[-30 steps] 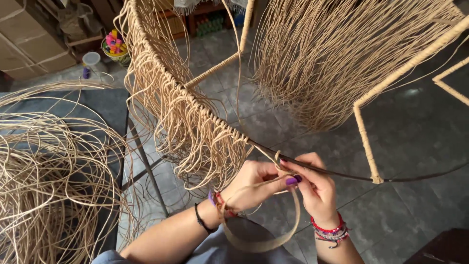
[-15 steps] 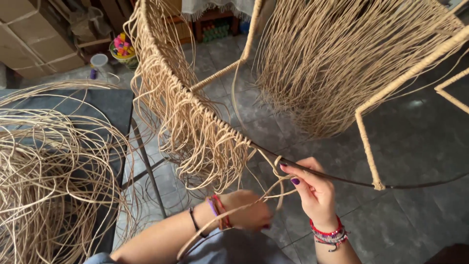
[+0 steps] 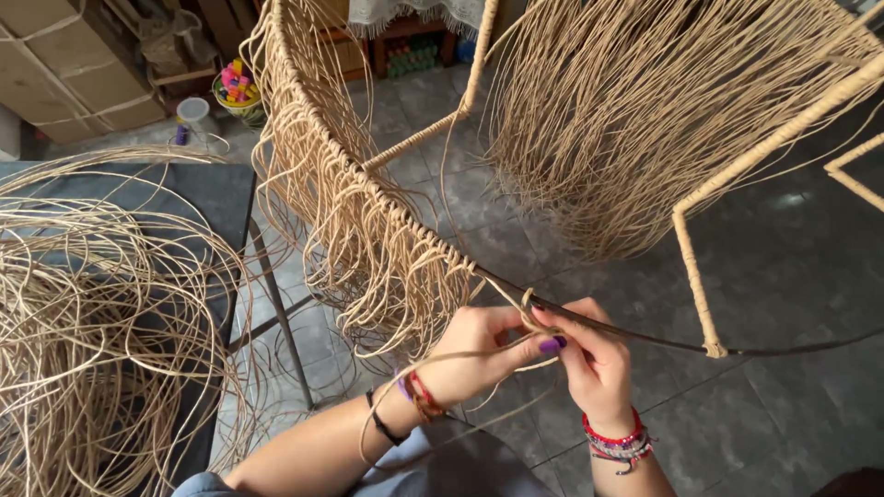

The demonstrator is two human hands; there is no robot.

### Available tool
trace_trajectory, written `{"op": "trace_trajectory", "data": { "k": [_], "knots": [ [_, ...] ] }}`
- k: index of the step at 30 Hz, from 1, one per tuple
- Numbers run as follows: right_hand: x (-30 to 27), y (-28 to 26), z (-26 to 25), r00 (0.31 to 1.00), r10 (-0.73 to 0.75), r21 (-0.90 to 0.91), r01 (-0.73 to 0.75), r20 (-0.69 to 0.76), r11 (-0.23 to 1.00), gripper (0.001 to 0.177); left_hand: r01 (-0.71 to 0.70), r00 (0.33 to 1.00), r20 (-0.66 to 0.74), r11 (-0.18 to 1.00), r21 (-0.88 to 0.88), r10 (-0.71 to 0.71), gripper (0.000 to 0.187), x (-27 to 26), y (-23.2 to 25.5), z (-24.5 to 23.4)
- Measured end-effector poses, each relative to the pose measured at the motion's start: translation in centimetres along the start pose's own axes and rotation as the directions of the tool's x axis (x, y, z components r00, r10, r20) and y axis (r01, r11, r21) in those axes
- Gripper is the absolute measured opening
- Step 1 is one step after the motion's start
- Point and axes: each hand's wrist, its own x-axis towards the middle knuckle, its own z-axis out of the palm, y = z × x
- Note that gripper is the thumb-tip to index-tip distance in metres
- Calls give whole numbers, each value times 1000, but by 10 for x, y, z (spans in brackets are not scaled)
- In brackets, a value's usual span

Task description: Weaving and knotting natural fibers onto a circular frame to create a furniture piece

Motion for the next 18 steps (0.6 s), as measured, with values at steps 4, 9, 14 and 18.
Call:
{"op": "trace_trajectory", "data": {
  "k": [4,9,14,18],
  "knots": [
    [0,3,-2,998,-58,-15,58,36,998,29,-188,981,-25,979,77,191,29,-3,-6,1],
    [-4,6,-7,999,13,-23,-12,33,1000,28,-370,852,523,692,620,-13,30,-8,-44,5],
    [-7,8,-7,998,20,-14,-19,68,1000,38,-244,952,170,966,-90,256,29,0,5,-9],
    [-1,5,-5,999,-16,-43,17,42,999,33,-252,926,282,967,-30,250,38,-5,-10,-1]
  ]
}}
